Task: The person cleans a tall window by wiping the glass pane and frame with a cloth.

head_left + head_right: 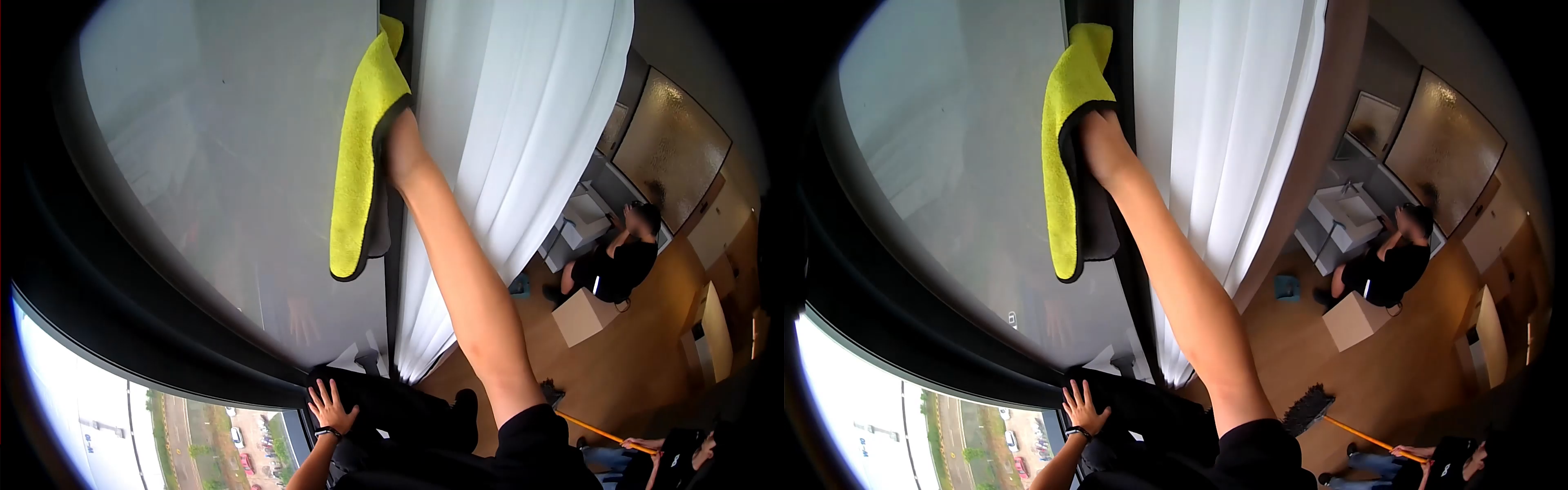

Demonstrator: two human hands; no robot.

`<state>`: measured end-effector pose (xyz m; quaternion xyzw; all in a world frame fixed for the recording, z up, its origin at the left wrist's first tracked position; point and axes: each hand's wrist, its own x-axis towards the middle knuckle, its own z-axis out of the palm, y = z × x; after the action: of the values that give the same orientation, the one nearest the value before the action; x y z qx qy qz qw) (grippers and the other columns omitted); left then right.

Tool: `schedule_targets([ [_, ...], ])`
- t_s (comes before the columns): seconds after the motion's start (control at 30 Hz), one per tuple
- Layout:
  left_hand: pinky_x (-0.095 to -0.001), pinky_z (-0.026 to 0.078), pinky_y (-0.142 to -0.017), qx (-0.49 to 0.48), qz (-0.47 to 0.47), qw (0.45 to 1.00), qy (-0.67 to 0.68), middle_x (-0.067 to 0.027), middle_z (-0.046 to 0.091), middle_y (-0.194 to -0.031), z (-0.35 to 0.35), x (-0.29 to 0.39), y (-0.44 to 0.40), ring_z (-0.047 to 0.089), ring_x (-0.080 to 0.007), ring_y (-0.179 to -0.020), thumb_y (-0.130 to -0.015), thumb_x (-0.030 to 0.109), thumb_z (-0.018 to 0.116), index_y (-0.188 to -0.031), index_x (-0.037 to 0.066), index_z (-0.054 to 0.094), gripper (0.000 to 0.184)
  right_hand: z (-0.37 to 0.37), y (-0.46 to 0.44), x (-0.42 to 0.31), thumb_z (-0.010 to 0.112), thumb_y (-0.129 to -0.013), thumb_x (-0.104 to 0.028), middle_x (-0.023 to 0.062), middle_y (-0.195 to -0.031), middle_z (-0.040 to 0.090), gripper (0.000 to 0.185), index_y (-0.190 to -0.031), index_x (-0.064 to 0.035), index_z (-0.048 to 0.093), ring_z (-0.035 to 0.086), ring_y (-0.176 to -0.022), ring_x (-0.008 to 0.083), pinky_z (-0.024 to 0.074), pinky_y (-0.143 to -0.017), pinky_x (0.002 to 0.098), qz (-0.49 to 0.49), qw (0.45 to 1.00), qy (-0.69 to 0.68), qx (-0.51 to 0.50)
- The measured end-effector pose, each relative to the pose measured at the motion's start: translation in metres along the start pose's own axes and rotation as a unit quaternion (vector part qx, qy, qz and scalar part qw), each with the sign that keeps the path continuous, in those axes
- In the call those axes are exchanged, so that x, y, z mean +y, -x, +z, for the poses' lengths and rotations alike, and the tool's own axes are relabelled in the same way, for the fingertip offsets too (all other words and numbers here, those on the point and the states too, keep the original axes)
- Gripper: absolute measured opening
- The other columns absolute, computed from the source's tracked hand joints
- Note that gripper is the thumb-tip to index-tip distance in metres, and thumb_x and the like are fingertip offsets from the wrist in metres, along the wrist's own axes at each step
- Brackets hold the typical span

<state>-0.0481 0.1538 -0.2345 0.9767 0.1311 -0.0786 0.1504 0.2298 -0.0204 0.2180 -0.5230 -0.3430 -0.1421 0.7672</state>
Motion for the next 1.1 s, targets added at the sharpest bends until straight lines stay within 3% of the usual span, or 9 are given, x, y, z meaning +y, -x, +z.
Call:
schedule_targets([
  [0.03, -0.0670, 0.014, -0.106, 0.001, 0.000, 1.000, -0.001, -0.0223, 0.003, -0.155, 0.000, 0.000, 0.001, 0.002, -0.0490, -0.140, -0.069, 0.047, 0.070, -0.150, 0.010, 0.014, 0.104, -0.004, 0.000, 0.002, 0.034, -0.098, -0.047, 0.0051, -0.128, 0.050, 0.058, -0.140, -0.0078, 0.038, 0.049, -0.115, 0.0145, 0.0435, -0.094, 0.0296, 0.061, 0.998, -0.009, -0.008],
  [0.07, -0.0671, 0.014, -0.106, 0.003, 0.003, 1.000, -0.002, -0.0223, 0.003, -0.155, 0.000, 0.000, 0.000, 0.002, -0.0491, -0.140, -0.069, 0.048, 0.069, -0.150, 0.010, 0.015, 0.104, 0.002, 0.009, -0.009, 0.036, -0.096, -0.052, 0.0042, -0.121, 0.053, 0.061, -0.139, -0.0093, 0.040, 0.052, -0.108, 0.0135, 0.0466, -0.088, 0.0289, 0.053, 0.998, -0.029, 0.005],
  [0.1, -0.0672, 0.014, -0.106, 0.006, 0.007, 1.000, -0.003, -0.0223, 0.003, -0.155, 0.000, 0.000, -0.001, 0.002, -0.0492, -0.140, -0.069, 0.048, 0.069, -0.150, 0.010, 0.015, 0.104, 0.010, 0.018, -0.022, 0.041, -0.096, -0.042, 0.0073, -0.130, 0.051, 0.056, -0.137, -0.0034, 0.042, 0.048, -0.117, 0.0171, 0.0396, -0.097, 0.0291, 0.103, 0.990, -0.072, 0.057],
  [0.13, -0.0670, 0.013, -0.106, 0.002, 0.004, 1.000, -0.004, -0.0224, 0.003, -0.155, -0.001, 0.000, -0.001, 0.003, -0.0495, -0.140, -0.069, 0.048, 0.069, -0.149, 0.010, 0.016, 0.104, 0.011, 0.022, -0.025, 0.042, -0.096, -0.045, 0.0065, -0.126, 0.053, 0.056, -0.134, -0.0034, 0.046, 0.050, -0.113, 0.0172, 0.0403, -0.095, 0.0289, 0.138, 0.984, -0.091, 0.065],
  [0.5, -0.0666, 0.015, -0.106, 0.015, 0.008, 0.999, -0.035, -0.0227, 0.004, -0.155, 0.005, -0.001, -0.003, 0.003, -0.0498, -0.140, -0.068, 0.050, 0.068, -0.149, 0.010, 0.015, 0.106, -0.017, 0.060, 0.072, 0.042, -0.096, -0.040, 0.0072, -0.121, 0.055, 0.050, -0.131, -0.0043, 0.048, 0.052, -0.108, 0.0172, 0.0425, -0.091, 0.0302, 0.203, 0.973, -0.088, 0.064],
  [0.8, -0.0662, 0.015, -0.106, 0.025, 0.010, 0.999, -0.023, -0.0222, 0.005, -0.155, 0.005, -0.001, 0.000, 0.003, -0.0495, -0.140, -0.068, 0.047, 0.069, -0.150, 0.011, 0.013, 0.105, -0.038, 0.161, 0.202, 0.042, -0.097, -0.036, 0.0078, -0.117, 0.056, 0.045, -0.128, -0.0051, 0.049, 0.053, -0.104, 0.0173, 0.0443, -0.088, 0.0313, 0.295, 0.948, -0.087, 0.078],
  [1.1, -0.0650, 0.015, -0.107, 0.034, 0.014, 0.999, -0.031, -0.0222, 0.006, -0.155, 0.007, -0.002, 0.001, 0.004, -0.0485, -0.140, -0.069, 0.050, 0.067, -0.150, 0.011, 0.015, 0.103, -0.066, 0.228, 0.257, 0.042, -0.097, -0.032, 0.0083, -0.113, 0.057, 0.040, -0.126, -0.0058, 0.051, 0.054, -0.100, 0.0173, 0.0461, -0.084, 0.0324, 0.323, 0.937, -0.094, 0.098],
])
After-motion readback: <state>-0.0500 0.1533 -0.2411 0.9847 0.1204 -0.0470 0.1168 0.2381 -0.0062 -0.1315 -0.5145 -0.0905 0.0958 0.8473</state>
